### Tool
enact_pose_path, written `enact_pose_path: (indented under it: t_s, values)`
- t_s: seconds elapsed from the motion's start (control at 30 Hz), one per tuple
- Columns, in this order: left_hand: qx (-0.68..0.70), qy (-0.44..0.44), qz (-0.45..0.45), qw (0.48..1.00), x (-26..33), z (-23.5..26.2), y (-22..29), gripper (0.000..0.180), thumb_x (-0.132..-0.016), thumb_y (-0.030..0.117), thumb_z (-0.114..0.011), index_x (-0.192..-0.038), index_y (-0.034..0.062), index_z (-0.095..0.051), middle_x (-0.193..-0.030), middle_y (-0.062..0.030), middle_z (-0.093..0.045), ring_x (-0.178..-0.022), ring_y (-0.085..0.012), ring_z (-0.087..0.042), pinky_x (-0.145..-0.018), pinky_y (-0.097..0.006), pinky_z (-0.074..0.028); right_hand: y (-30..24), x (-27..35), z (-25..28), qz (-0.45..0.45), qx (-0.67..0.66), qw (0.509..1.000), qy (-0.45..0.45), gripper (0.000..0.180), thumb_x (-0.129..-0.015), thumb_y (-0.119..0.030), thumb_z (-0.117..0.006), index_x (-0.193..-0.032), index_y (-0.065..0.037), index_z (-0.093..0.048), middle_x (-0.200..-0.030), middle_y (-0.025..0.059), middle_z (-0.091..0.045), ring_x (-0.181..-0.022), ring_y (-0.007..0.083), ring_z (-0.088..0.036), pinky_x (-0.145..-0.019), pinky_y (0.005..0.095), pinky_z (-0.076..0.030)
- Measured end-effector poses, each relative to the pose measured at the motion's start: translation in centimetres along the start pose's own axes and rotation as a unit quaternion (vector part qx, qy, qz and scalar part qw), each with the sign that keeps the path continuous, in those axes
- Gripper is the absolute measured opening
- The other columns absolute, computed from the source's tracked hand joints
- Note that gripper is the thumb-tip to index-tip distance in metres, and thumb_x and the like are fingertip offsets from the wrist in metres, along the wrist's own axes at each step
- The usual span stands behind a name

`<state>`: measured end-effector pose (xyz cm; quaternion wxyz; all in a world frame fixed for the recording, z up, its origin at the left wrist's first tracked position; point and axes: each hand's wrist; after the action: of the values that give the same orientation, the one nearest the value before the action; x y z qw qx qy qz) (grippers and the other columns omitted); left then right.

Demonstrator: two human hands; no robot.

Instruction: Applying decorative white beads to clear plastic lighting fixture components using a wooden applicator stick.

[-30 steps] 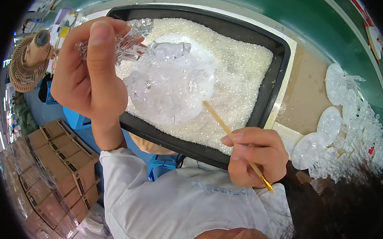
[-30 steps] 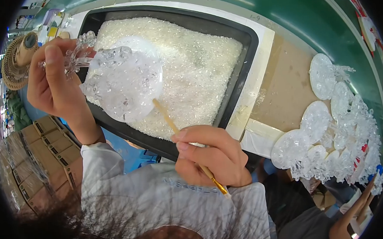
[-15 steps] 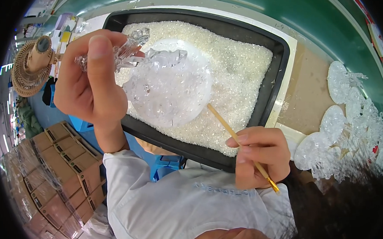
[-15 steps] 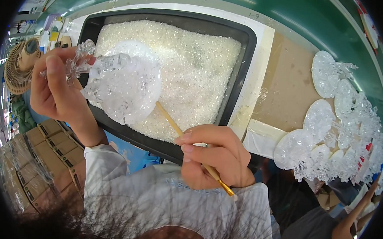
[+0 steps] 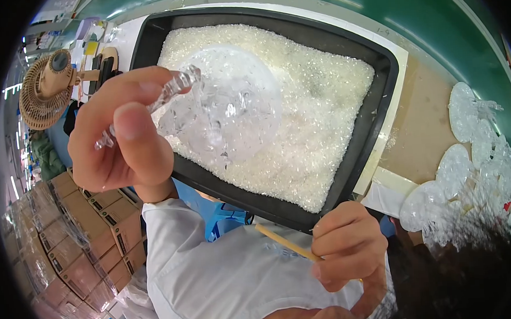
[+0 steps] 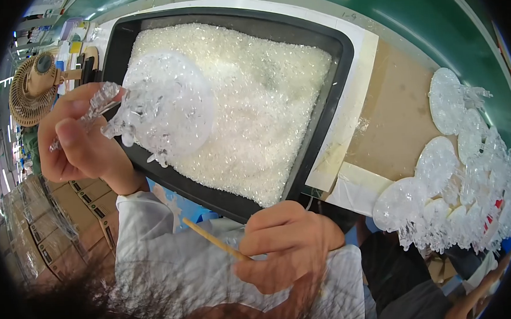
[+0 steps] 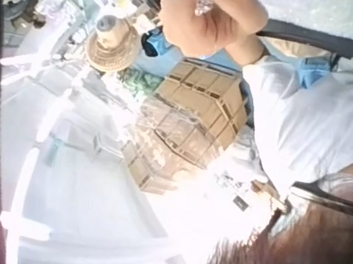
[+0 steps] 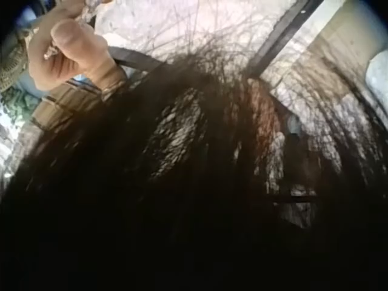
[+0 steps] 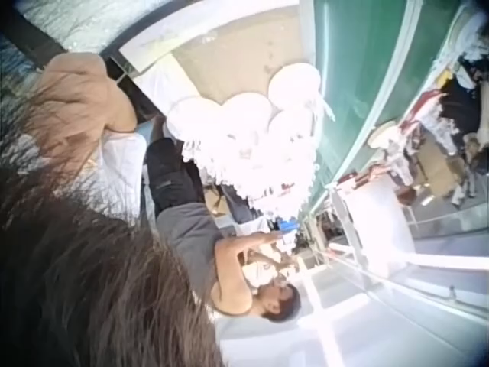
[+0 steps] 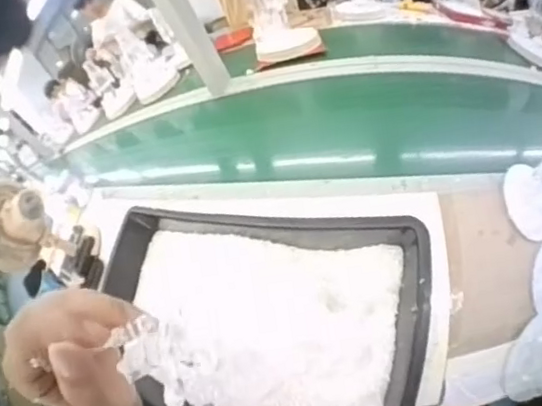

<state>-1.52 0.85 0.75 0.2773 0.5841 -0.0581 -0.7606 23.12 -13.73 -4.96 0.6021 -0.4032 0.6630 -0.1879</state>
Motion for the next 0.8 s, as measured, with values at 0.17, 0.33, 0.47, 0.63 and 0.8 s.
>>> enact_pose_path:
  t_s: [0.17, 0.33, 0.47, 0.63, 0.8]
  values:
    - [0.017, -0.019, -0.016, 1.0, 0.2, -0.6, -0.4, 0.025, -0.102, 0.014, -0.061, -0.095, -0.0093, -0.059, -0.08, -0.017, -0.069, -0.061, -0.0301, -0.071, -0.055, -0.034, -0.056, 0.3, -0.8, -0.2, -0.008, -0.013, 1.0, -0.01, 0.061, -0.087, 0.004, -0.063, -0.13, -0.039, -0.064, -0.09, 0.0031, -0.068, -0.054, 0.0175, -0.058, -0.05, 0.03, -0.048]
    - [0.009, -0.096, -0.026, 0.995, -0.7, 0.9, 0.3, 0.027, -0.103, 0.017, -0.06, -0.093, -0.0079, -0.061, -0.075, -0.0193, -0.07, -0.062, -0.0309, -0.071, -0.056, -0.034, -0.056, 0.1, -0.9, 0.4, -0.025, -0.019, 0.999, -0.042, 0.056, -0.088, 0.003, -0.062, -0.126, -0.038, -0.065, -0.092, 0.0016, -0.07, -0.056, 0.0176, -0.06, -0.053, 0.0309, -0.05]
    - [0.017, -0.128, -0.051, 0.99, -1.2, 0.9, 0.0, 0.031, -0.104, 0.02, -0.054, -0.096, -0.0089, -0.059, -0.075, -0.027, -0.068, -0.058, -0.0324, -0.068, -0.05, -0.038, -0.055, 0.2, -1.3, 0.7, -0.029, -0.014, 0.998, -0.058, 0.053, -0.089, 0.002, -0.061, -0.124, -0.038, -0.066, -0.092, 0.0012, -0.071, -0.058, 0.0176, -0.061, -0.055, 0.0315, -0.051]
    - [0.049, -0.21, -0.111, 0.97, -1.7, 1.2, -0.4, 0.034, -0.107, 0.023, -0.046, -0.104, -0.0095, -0.056, -0.082, -0.0318, -0.067, -0.056, -0.0351, -0.067, -0.046, -0.043, -0.057, 0.4, -1.2, 0.9, -0.022, -0.006, 0.998, -0.063, 0.049, -0.089, 0.001, -0.062, -0.121, -0.035, -0.066, -0.093, 0.0021, -0.07, -0.06, 0.0177, -0.062, -0.058, 0.0325, -0.052]
    - [0.046, -0.179, -0.15, 0.971, -1.6, 0.7, -0.4, 0.033, -0.106, 0.026, -0.055, -0.093, -0.0037, -0.055, -0.077, -0.0228, -0.07, -0.059, -0.0288, -0.07, -0.051, -0.039, -0.06, 0.6, -1.2, 1.0, -0.014, 0.006, 0.998, -0.068, 0.045, -0.088, 0.001, -0.063, -0.119, -0.032, -0.067, -0.094, 0.003, -0.07, -0.062, 0.0178, -0.063, -0.06, 0.0336, -0.053]
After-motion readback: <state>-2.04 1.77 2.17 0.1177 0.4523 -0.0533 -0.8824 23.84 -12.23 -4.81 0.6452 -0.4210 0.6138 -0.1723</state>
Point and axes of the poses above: each hand's wrist, its own x-axis away from the middle knuckle, its own z-axis out of the back of the hand, y = z × x
